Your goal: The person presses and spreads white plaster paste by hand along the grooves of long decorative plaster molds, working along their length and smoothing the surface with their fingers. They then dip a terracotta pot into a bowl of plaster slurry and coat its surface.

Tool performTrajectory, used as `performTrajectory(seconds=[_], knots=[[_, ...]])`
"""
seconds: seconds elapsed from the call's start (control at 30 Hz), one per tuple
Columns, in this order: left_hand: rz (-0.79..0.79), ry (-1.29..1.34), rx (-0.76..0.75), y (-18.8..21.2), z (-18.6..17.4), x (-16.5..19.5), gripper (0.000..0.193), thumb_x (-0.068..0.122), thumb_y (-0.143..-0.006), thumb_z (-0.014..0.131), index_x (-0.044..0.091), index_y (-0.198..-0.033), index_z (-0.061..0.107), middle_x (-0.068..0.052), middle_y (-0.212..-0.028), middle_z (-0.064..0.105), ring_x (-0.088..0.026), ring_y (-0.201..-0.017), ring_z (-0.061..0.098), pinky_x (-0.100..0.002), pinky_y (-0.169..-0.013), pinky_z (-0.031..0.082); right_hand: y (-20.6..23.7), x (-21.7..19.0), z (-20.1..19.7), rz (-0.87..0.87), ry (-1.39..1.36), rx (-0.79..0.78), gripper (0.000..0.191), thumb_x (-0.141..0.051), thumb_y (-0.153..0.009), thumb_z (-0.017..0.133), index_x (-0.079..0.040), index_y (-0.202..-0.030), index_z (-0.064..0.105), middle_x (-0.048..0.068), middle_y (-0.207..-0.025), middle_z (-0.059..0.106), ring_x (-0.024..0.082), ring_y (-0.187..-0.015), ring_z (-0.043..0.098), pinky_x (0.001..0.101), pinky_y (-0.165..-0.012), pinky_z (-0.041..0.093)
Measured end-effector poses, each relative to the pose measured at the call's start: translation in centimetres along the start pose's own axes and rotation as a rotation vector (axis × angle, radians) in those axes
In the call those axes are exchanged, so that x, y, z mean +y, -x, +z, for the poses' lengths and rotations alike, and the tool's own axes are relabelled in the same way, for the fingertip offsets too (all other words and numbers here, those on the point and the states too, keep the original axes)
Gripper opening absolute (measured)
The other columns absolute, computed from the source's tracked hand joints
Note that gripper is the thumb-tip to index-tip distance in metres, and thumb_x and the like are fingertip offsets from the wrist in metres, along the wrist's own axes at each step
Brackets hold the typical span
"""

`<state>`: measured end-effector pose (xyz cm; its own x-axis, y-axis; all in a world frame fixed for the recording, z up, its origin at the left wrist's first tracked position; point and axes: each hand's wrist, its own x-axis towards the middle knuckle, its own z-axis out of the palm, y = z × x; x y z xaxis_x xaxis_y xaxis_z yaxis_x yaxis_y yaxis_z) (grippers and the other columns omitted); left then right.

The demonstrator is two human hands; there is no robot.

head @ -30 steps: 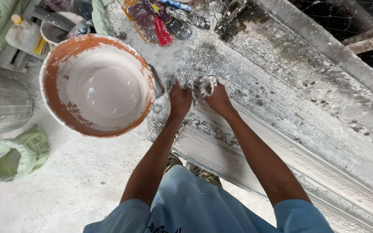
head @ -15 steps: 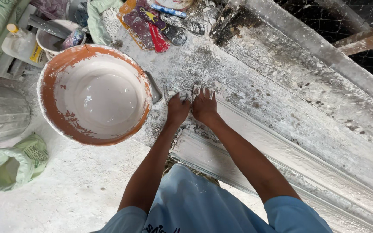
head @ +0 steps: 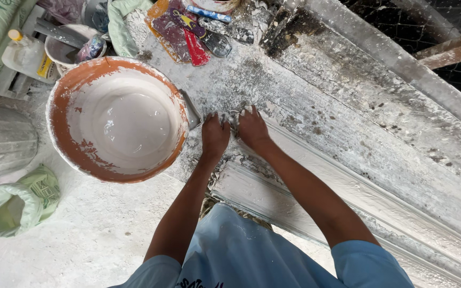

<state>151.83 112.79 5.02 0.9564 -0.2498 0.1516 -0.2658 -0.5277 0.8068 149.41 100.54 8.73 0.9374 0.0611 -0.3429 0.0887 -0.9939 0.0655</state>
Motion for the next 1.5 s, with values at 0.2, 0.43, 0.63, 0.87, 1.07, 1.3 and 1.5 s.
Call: performTrajectory(seconds=[0.2,0.43,0.63,0.87,1.07,1.3,1.5], knots=[[0.065,-0.167,-0.053,-1.3,0.1,0.4,0.039,0.021,-0.092,0.067,-0.010,-0.116,0.068,-0.033,-0.122,0.063,-0.045,-0.116,0.060,-0.048,-0.103,0.047,2.4,4.6,1.2,0.340,-1.182,0.069,0.045,-0.011,-0.091,0.068,-0.009,-0.136,0.059,0.016,-0.127,0.072,0.029,-0.095,0.063,0.0557,-0.089,0.047],[0.175,-0.405,-0.019,0.1,1.0,0.7,0.024,0.025,-0.086,0.069,0.003,-0.094,0.073,-0.012,-0.104,0.066,-0.030,-0.108,0.060,-0.046,-0.089,0.046,5.6,7.1,5.1,0.775,-2.150,0.078,0.046,-0.020,-0.101,0.062,0.009,-0.137,0.062,0.016,-0.115,0.074,0.018,-0.089,0.074,0.0280,-0.077,0.058],[0.227,-0.499,-0.094,1.1,1.6,-0.1,0.019,0.026,-0.087,0.071,0.006,-0.087,0.072,-0.009,-0.098,0.064,-0.028,-0.101,0.058,-0.044,-0.086,0.041,6.3,5.7,3.8,0.687,-1.277,0.060,0.040,-0.018,-0.089,0.069,-0.004,-0.126,0.066,0.019,-0.111,0.073,0.033,-0.098,0.069,0.0431,-0.087,0.054],[0.143,-0.489,0.000,1.1,1.6,-0.2,0.018,0.016,-0.097,0.066,0.001,-0.087,0.071,-0.015,-0.104,0.062,-0.031,-0.102,0.061,-0.040,-0.085,0.050,4.2,4.2,4.8,0.500,-0.673,0.146,0.044,-0.022,-0.084,0.081,0.001,-0.120,0.067,0.025,-0.125,0.066,0.041,-0.124,0.057,0.0469,-0.110,0.046],[0.105,-0.173,-0.058,3.8,2.5,-0.1,0.026,0.013,-0.106,0.062,-0.006,-0.123,0.066,-0.024,-0.133,0.057,-0.031,-0.109,0.062,-0.040,-0.088,0.054,5.3,3.9,6.4,0.343,-0.654,0.418,0.055,-0.017,-0.074,0.079,-0.003,-0.126,0.066,0.024,-0.135,0.061,0.043,-0.127,0.052,0.0463,-0.108,0.042],[0.453,-0.575,-0.412,6.1,2.0,-1.8,0.013,0.016,-0.089,0.066,0.010,-0.092,0.078,-0.020,-0.141,0.057,-0.036,-0.128,0.053,-0.050,-0.103,0.045,7.2,4.9,7.3,0.264,-0.575,0.483,0.032,-0.023,-0.087,0.076,-0.010,-0.117,0.072,0.013,-0.125,0.069,0.037,-0.122,0.058,0.0475,-0.108,0.043],[0.587,-0.422,-0.235,5.7,2.9,-0.1,0.027,0.017,-0.089,0.063,0.011,-0.111,0.077,-0.011,-0.142,0.058,-0.036,-0.135,0.050,-0.063,-0.109,0.039,7.9,5.7,8.4,0.287,-0.531,0.480,0.032,-0.027,-0.090,0.073,-0.009,-0.116,0.072,0.013,-0.121,0.071,0.036,-0.119,0.059,0.0464,-0.107,0.044]])
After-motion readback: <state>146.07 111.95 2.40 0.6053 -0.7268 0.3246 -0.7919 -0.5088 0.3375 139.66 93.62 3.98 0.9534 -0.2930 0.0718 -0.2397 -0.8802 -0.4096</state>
